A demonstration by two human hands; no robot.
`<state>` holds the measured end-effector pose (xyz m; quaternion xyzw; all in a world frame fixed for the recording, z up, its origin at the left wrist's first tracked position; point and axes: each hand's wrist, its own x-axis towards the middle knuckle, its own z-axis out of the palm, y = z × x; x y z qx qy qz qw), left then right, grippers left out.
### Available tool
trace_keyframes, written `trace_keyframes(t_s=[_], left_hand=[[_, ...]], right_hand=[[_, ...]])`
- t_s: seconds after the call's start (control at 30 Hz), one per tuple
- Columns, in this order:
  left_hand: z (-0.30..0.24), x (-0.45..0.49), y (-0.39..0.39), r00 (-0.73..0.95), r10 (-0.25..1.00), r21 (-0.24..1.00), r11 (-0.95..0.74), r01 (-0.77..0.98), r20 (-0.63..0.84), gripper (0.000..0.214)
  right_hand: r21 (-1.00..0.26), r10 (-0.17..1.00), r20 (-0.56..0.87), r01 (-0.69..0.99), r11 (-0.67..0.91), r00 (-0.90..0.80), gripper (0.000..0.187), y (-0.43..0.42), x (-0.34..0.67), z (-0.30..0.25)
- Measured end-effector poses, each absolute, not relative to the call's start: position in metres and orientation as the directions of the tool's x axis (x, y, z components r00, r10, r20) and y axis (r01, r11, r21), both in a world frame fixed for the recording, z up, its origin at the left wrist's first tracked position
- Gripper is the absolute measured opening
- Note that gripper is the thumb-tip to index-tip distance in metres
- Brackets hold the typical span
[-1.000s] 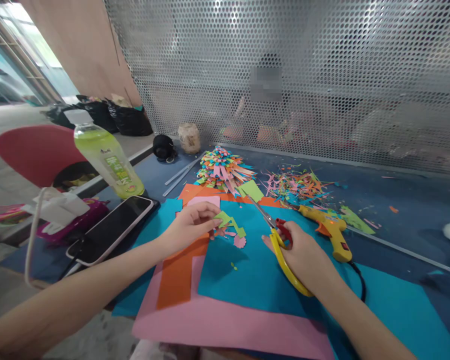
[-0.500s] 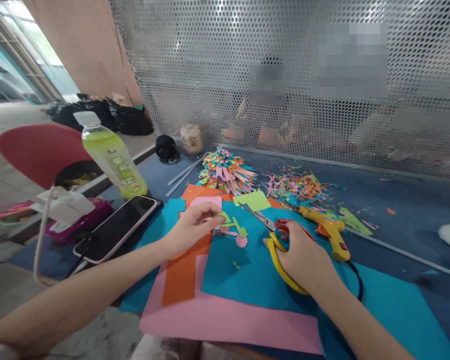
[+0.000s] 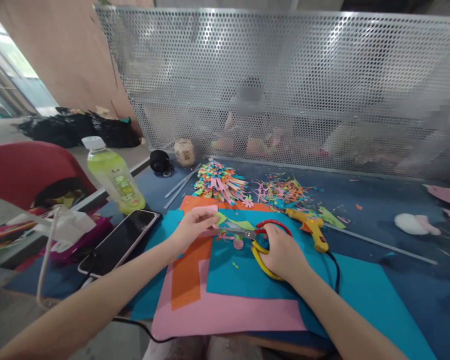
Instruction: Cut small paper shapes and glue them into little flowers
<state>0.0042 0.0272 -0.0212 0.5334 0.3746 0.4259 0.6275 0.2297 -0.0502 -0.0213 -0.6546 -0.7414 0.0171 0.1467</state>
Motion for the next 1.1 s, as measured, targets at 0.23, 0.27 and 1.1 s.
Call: trace_keyframes(t_s=[0.23, 0.27, 1.1], left_hand=[[-0.022, -0.001, 0.033, 0.247, 0.969, 0.992, 0.009, -0.124, 0.022, 0.028], [-0.022, -0.001, 0.033, 0.234, 0.972, 0.991, 0.004, -0.131, 0.027, 0.028], [-0.006, 0.0, 0.01, 0.245, 0.959, 0.937, -0.054, -0.346, 0.146, 0.021]], right_hand=[[-0.326, 0.963, 0.259, 0.933, 0.154, -0.068, 0.033, -0.045, 0.236, -0.03], [-0.392, 0.963, 0.266, 0.907, 0.152, -0.046, 0.032, -0.044, 0.236, -0.031], [-0.875, 0.992, 0.089, 0.469, 0.121, -0.089, 0.01, -0.064, 0.218, -0.002]])
